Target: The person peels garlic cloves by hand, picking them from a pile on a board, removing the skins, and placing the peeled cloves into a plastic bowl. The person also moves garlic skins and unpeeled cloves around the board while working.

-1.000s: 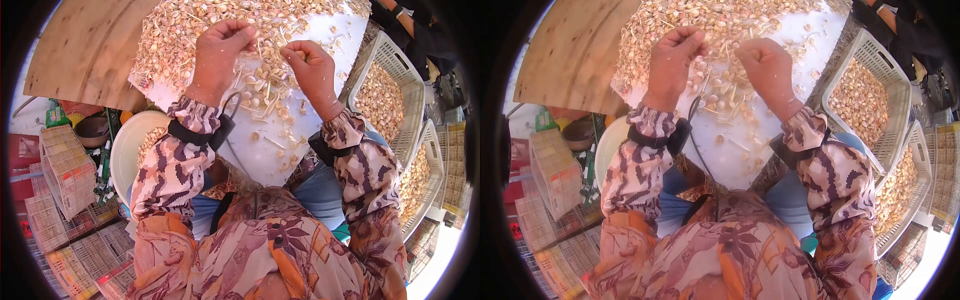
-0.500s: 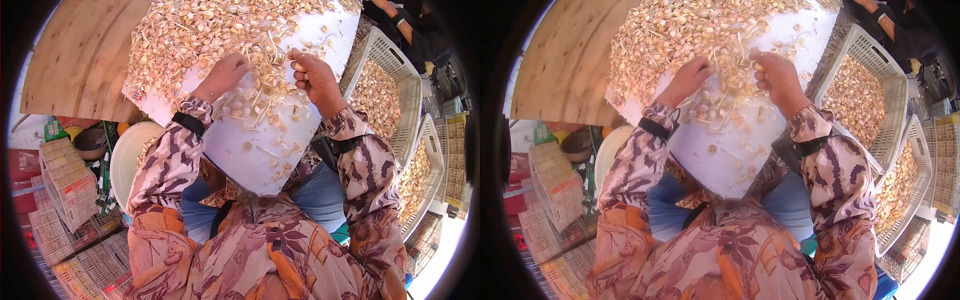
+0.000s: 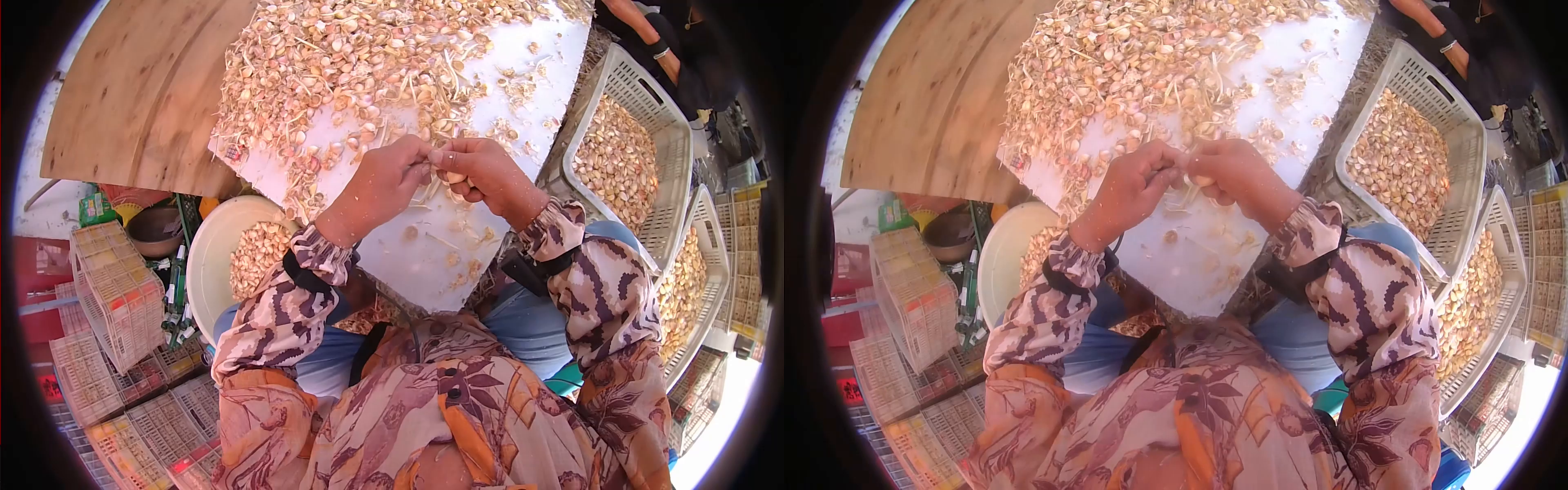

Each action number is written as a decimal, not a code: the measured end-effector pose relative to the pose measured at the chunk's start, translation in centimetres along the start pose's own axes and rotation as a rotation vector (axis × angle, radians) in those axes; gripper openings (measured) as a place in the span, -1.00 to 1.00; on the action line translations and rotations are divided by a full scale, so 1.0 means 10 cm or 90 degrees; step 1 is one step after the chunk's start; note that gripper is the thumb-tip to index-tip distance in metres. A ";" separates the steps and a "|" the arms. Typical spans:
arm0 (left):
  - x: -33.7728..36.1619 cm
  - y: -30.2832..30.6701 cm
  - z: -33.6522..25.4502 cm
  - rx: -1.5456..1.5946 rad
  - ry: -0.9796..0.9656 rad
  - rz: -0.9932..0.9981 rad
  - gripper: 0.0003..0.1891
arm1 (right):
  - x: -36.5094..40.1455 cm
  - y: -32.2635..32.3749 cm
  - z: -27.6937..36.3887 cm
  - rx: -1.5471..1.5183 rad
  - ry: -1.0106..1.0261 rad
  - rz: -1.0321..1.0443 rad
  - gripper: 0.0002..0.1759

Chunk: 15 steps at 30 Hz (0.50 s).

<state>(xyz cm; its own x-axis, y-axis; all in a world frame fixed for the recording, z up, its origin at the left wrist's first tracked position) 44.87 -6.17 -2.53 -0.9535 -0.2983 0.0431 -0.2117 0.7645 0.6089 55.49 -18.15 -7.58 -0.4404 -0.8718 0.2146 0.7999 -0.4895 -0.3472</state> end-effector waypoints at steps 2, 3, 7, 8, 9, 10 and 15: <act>0.04 0.03 -0.02 -0.020 -0.009 0.023 -0.82 | 0.03 -0.02 0.01 -0.005 -0.020 0.016 -0.75; 0.05 0.04 -0.02 -0.030 -0.027 0.030 -0.82 | 0.04 -0.04 0.04 0.026 -0.021 0.019 -0.75; 0.10 0.05 -0.05 -0.130 -0.147 0.007 -0.84 | 0.10 -0.08 0.08 0.066 -0.015 0.038 -0.74; 0.09 0.03 -0.02 -0.130 -0.144 0.010 -0.84 | 0.10 -0.06 0.07 0.063 -0.018 0.038 -0.74; 0.10 0.02 -0.01 -0.182 -0.212 -0.038 -0.84 | 0.09 -0.05 0.06 0.056 -0.005 0.061 -0.74; 0.09 0.02 -0.01 -0.233 -0.283 -0.086 -0.84 | 0.08 -0.04 0.05 0.050 0.008 0.083 -0.74; -0.41 0.29 0.23 -0.341 -0.385 -0.114 -0.84 | 0.18 -0.26 0.18 0.119 0.022 0.108 -0.74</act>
Point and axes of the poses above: each hand's wrist, its own x-axis away from the middle knuckle, its own y-axis out of the back of the hand, z = x × y, the point moved 3 cm from there along -x, towards the middle knuckle, and after that the axes turned 9 degrees about y, right-handed, at the moved point
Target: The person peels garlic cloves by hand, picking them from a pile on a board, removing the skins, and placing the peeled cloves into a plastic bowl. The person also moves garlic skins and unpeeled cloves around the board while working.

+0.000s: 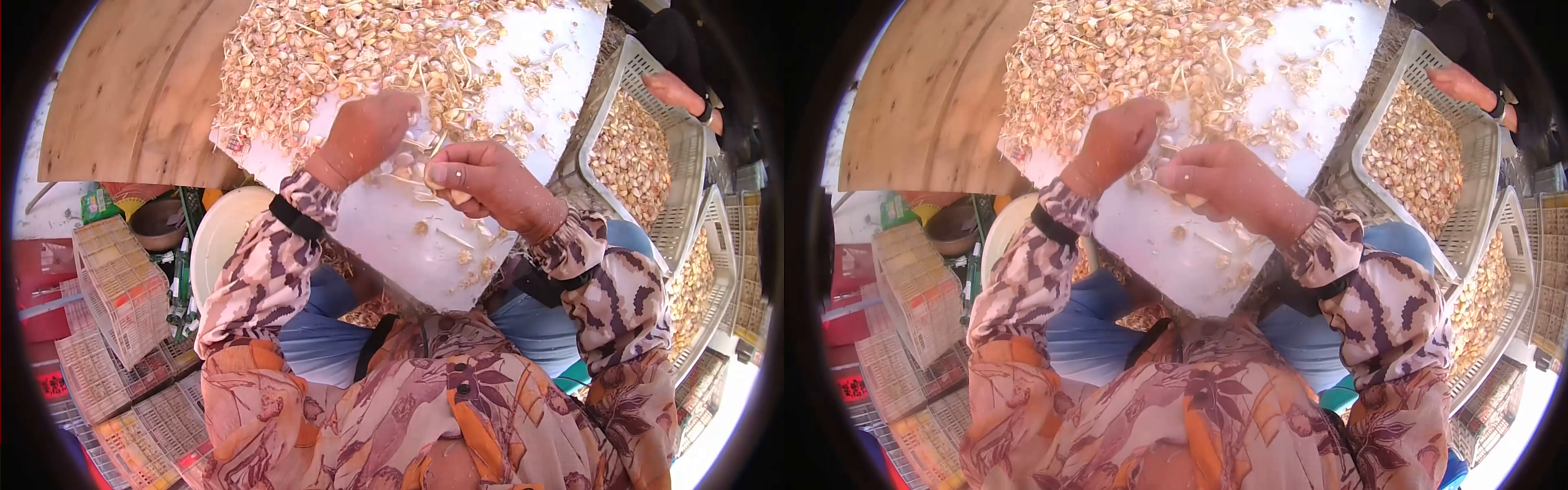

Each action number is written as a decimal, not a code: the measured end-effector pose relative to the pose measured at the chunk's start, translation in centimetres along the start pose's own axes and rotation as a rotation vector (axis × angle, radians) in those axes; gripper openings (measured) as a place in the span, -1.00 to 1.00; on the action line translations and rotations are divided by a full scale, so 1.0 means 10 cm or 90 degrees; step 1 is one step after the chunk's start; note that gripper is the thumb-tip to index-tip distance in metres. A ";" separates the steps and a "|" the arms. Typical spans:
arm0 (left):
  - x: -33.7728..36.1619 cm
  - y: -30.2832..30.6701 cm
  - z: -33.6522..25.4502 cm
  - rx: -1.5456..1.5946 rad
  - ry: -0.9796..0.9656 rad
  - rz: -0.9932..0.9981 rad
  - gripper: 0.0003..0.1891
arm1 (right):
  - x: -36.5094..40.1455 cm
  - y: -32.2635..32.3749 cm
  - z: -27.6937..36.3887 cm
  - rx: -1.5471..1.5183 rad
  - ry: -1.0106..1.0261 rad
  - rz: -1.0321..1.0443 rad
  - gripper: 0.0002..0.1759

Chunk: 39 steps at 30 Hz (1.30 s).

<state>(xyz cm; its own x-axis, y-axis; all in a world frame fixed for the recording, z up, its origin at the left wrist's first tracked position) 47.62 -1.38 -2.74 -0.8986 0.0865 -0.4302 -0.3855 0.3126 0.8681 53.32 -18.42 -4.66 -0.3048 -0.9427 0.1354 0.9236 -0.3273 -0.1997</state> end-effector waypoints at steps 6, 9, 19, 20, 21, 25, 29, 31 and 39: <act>-0.41 -0.46 0.65 -0.141 0.223 0.081 -0.84 | -0.26 0.51 -0.09 -0.517 0.117 -0.121 -0.67; -0.46 -0.58 0.74 -0.151 0.242 0.127 -0.88 | -0.30 0.59 -0.03 -0.524 0.152 -0.149 -0.66; 0.01 -0.14 0.27 0.655 0.650 0.013 -0.81 | -0.42 0.40 -0.01 0.043 0.054 -0.248 -0.77; 0.03 -0.14 0.18 0.752 0.624 0.042 -0.83 | -0.45 0.35 -0.01 0.042 0.048 -0.248 -0.77; 0.02 -0.10 0.02 0.756 0.632 0.046 -0.84 | -0.46 0.30 0.00 0.095 0.105 -0.217 -0.77; 0.11 -0.06 -0.25 0.690 0.552 0.023 -0.84 | -0.40 0.23 -0.03 0.245 0.203 -0.197 -0.74; 0.21 -0.12 -0.23 0.520 0.521 0.012 -0.86 | -0.31 0.18 -0.06 0.287 0.219 -0.157 -0.74; 0.28 -0.13 -0.28 0.520 0.539 0.008 -0.87 | -0.25 0.17 -0.08 0.276 0.192 -0.141 -0.74; 0.15 0.02 -0.33 0.659 0.451 -0.141 -0.87 | -0.19 0.14 0.02 0.269 0.193 -0.186 -0.79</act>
Point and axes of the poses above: each hand's wrist, its own x-axis away from the middle knuckle, its own y-axis out of the back of the hand, z = x × y, the point moved 3 cm from there along -x, towards the middle knuckle, and after that the axes turned 9 degrees about y, right-handed, at the moved point
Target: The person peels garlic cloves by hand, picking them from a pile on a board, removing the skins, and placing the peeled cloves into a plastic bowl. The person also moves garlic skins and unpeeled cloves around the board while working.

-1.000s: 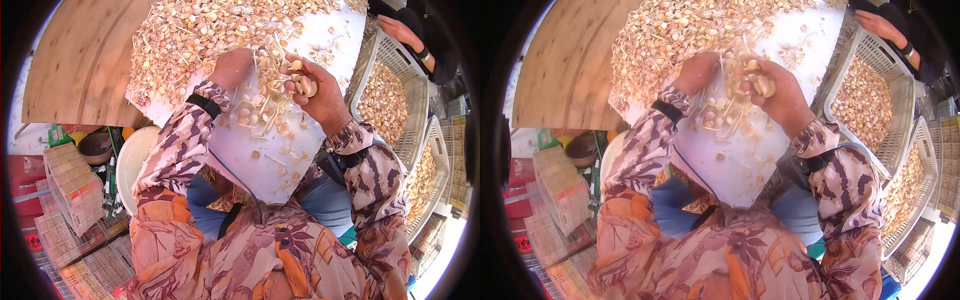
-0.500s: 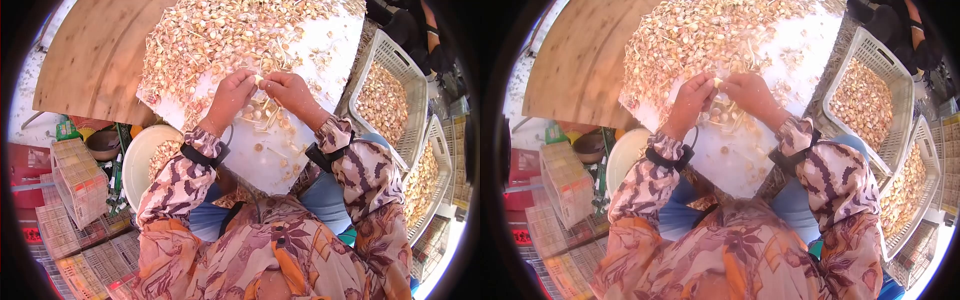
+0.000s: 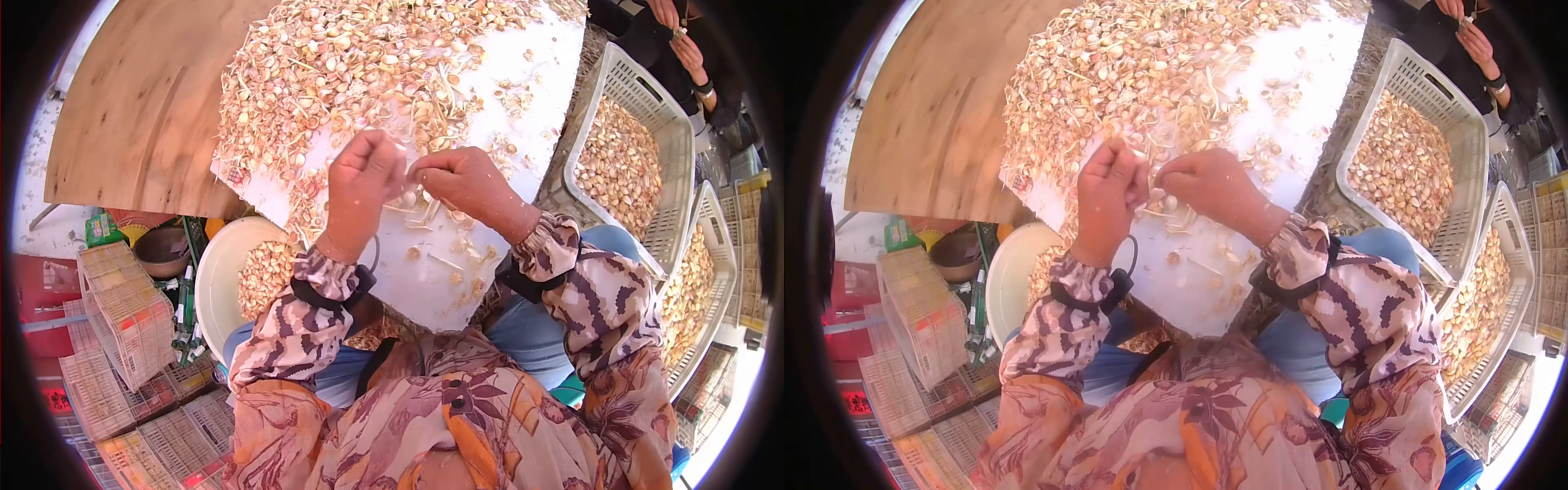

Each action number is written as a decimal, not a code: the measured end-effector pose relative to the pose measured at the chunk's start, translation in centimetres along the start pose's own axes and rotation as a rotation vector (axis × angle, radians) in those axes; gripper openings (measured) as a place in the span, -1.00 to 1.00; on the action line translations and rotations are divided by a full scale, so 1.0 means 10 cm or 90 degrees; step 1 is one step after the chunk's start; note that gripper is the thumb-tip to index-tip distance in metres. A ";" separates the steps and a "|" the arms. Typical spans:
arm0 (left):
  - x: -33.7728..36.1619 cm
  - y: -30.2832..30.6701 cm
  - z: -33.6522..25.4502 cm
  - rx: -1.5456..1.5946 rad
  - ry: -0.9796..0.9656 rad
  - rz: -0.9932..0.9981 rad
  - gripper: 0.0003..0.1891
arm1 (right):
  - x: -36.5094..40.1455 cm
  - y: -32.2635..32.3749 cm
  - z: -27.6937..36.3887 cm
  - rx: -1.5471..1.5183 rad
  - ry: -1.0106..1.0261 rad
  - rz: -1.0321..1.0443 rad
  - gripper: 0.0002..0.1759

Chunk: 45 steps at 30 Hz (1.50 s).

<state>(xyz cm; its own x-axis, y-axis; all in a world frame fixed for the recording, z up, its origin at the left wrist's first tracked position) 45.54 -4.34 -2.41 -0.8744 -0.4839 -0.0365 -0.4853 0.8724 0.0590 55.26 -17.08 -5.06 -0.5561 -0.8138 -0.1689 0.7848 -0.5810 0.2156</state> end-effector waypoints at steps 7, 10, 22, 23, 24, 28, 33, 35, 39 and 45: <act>-1.29 0.17 0.42 -0.313 -0.068 0.070 -0.83 | -0.10 0.20 -0.22 -0.110 -0.203 -0.095 -0.77; -1.41 -0.04 0.44 -0.683 -0.204 0.120 -0.84 | -0.15 0.33 -0.23 -0.269 -0.212 -0.177 -0.81; -1.48 0.10 0.66 -0.685 -0.303 0.222 -0.89 | -0.31 0.34 -0.48 -0.155 -0.006 -0.349 -0.75; -1.50 0.18 0.73 -0.561 -0.323 0.188 -0.89 | -0.29 0.38 -0.48 -0.178 0.089 -0.355 -0.73; -1.51 0.30 0.75 -0.444 -0.107 0.103 -0.89 | -0.23 0.40 -0.45 -0.201 0.179 -0.364 -0.72; -1.14 0.58 0.59 0.020 0.240 -0.051 -0.90 | -0.27 0.28 -0.37 -0.045 0.133 -0.275 -0.68; -0.46 0.21 0.33 -0.084 0.223 -0.018 -0.89 | -0.16 0.01 -0.16 0.130 0.154 -0.191 -0.64; -0.28 0.16 0.24 -0.121 0.215 -0.007 -0.89 | -0.27 -0.17 -0.26 0.158 0.180 -0.176 -0.55; -0.05 0.14 0.17 -0.157 0.205 0.006 -0.88 | -0.36 -0.30 -0.34 0.247 0.157 -0.081 -0.49; 0.21 0.04 0.09 -0.186 0.167 0.017 -0.91 | -0.09 -0.25 -0.03 0.205 0.172 -0.036 -0.74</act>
<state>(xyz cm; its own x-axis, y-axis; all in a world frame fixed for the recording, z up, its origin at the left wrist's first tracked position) 43.47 -4.92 -3.31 -0.8397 -0.4955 0.2222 -0.4099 0.8468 0.3391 53.87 -14.90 -5.71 -0.4704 -0.7728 -0.4260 0.6060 -0.6338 0.4807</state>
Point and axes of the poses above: each hand's wrist, its own x-axis away from the middle knuckle, its own y-axis out of the back of the hand, z = x × y, the point moved 3 cm from there along -x, towards the middle knuckle, and after that the axes turned 9 degrees about y, right-handed, at the moved point
